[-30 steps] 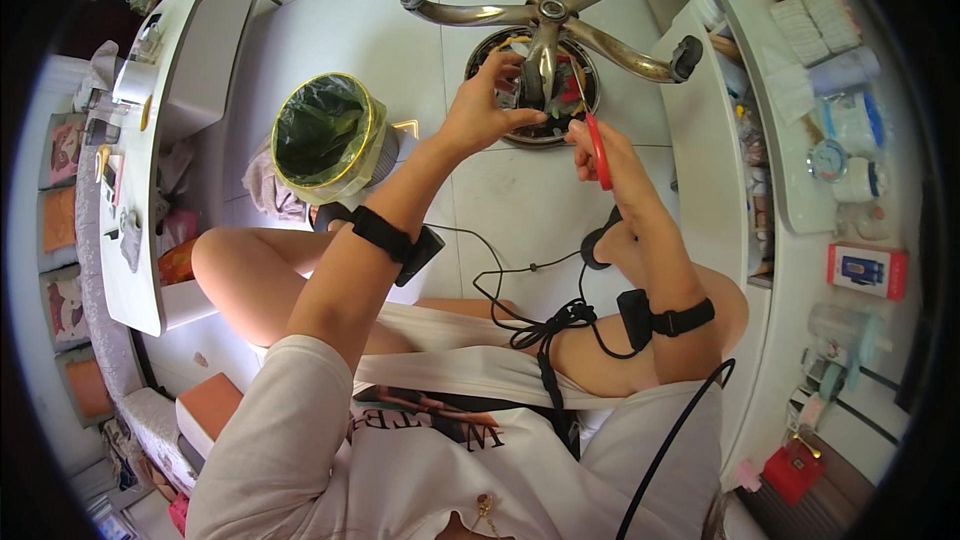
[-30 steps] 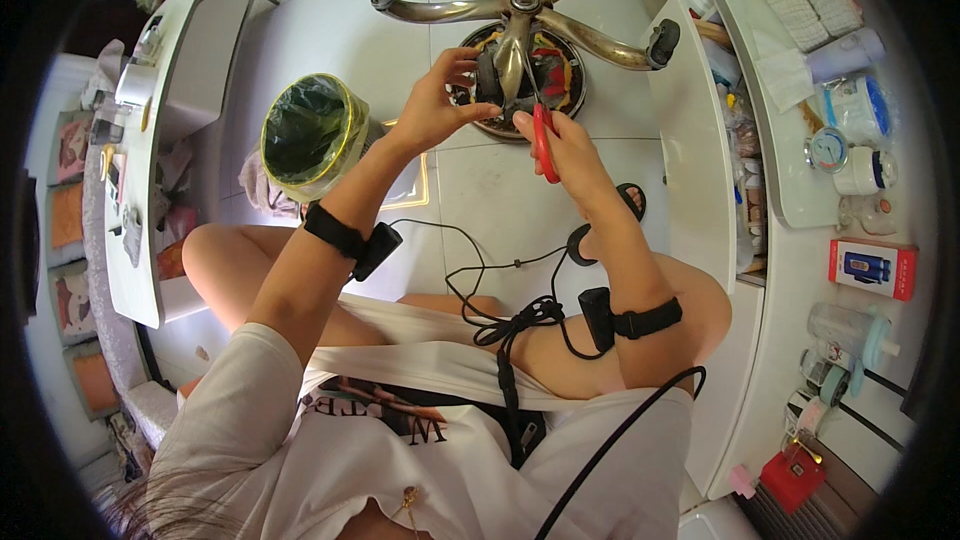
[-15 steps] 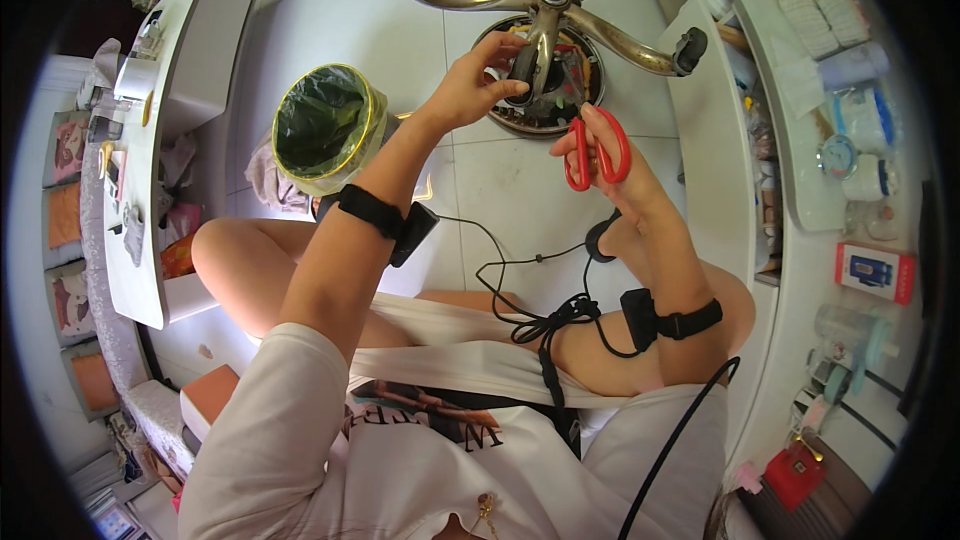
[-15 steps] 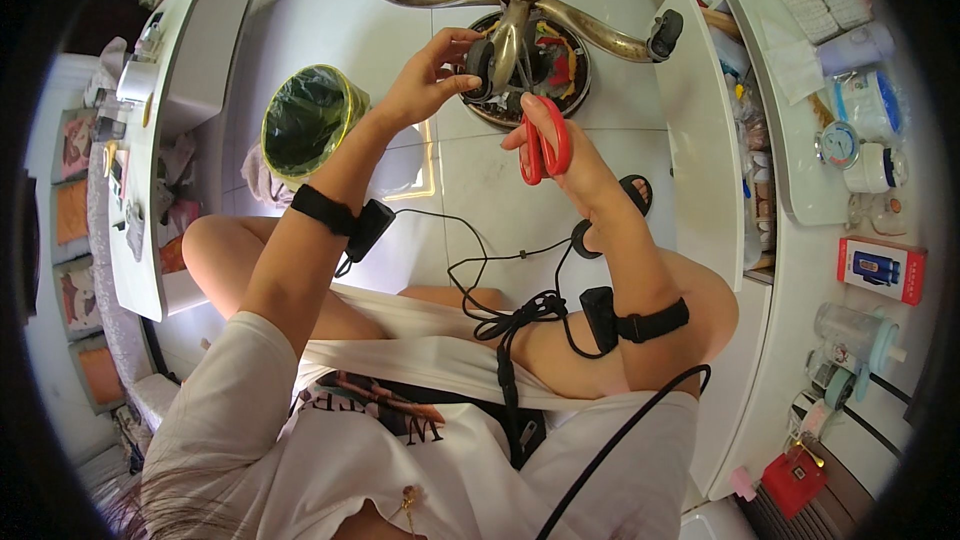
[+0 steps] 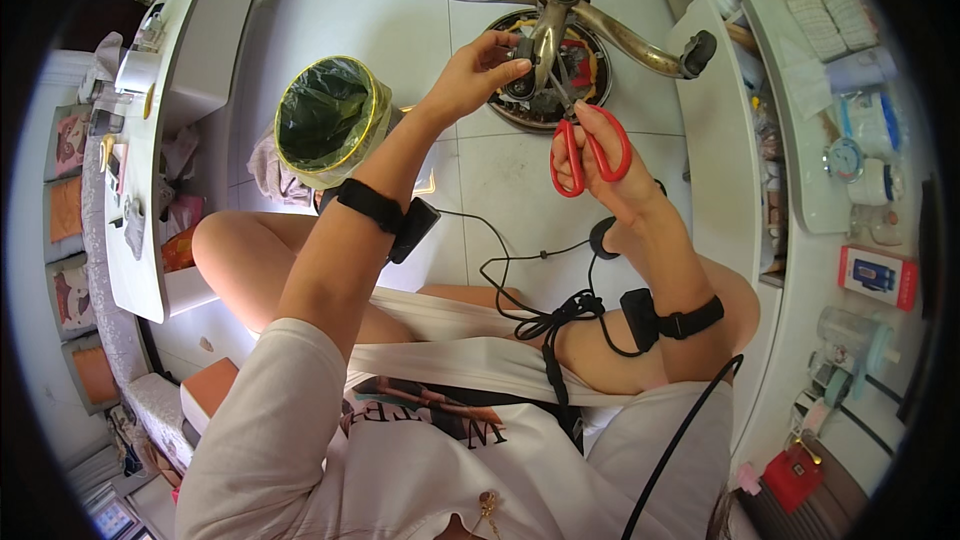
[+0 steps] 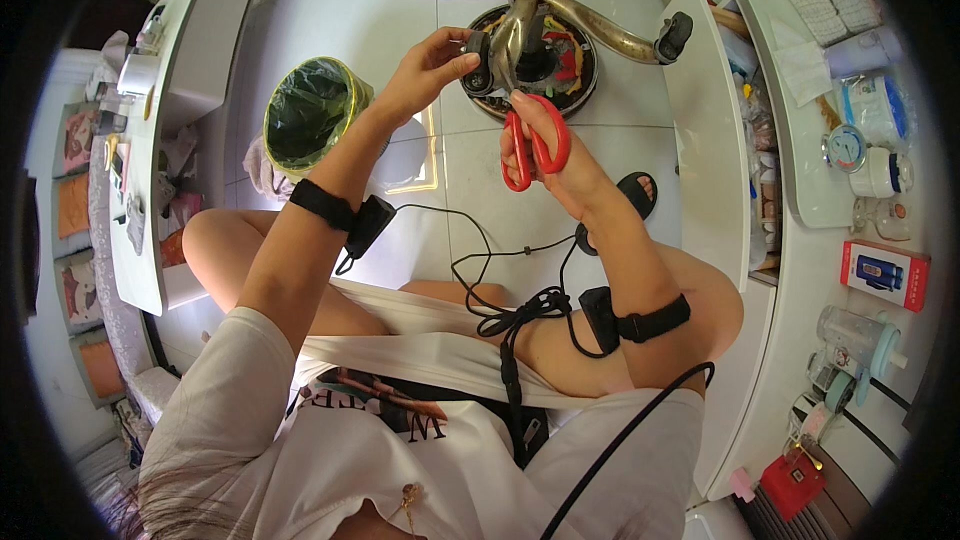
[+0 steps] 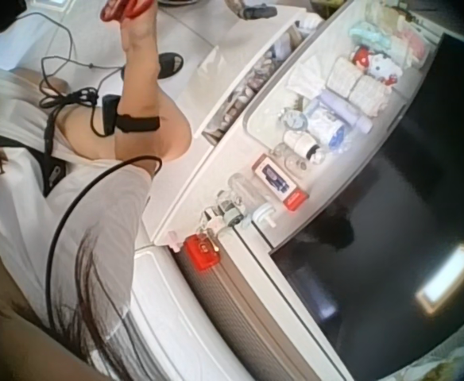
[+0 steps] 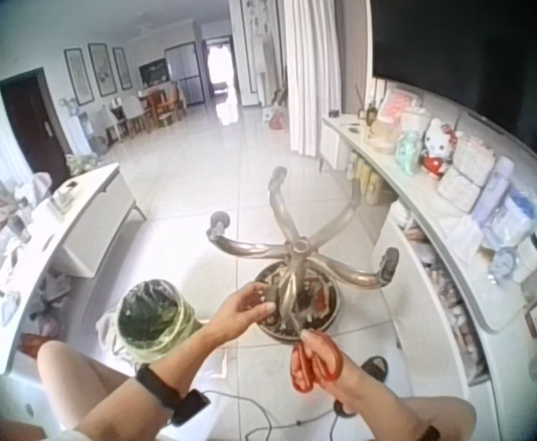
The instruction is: The person uses shears to cut through a black plastic or rubber sleeve on the base of an office chair and pulls away the cut pieces.
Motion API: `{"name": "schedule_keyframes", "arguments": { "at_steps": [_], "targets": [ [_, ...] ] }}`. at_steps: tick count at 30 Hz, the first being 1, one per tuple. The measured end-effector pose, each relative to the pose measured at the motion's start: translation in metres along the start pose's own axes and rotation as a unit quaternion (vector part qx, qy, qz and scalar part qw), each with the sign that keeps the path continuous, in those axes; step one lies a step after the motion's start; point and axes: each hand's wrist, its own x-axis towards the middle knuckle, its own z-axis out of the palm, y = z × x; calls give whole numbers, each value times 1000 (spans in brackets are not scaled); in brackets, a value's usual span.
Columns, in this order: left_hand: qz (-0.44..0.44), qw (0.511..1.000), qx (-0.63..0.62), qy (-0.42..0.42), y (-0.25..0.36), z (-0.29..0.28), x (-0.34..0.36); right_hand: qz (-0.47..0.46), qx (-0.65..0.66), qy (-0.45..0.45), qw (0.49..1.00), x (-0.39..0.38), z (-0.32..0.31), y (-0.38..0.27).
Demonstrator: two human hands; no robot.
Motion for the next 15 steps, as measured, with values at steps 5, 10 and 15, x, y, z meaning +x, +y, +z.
{"name": "schedule_keyframes", "arguments": {
  "at_steps": [5, 10, 15],
  "targets": [
    [-34, 999, 22, 10, 3, 2, 2, 8, -4, 18, 1000, 5, 5, 1],
    [-48, 998, 27, 11, 2, 5, 3, 1, -1, 39, 999, 10, 8, 3],
    [-36, 999, 6, 15, 2, 8, 1, 7, -1, 41, 999, 10, 8, 4]
  ]
}}
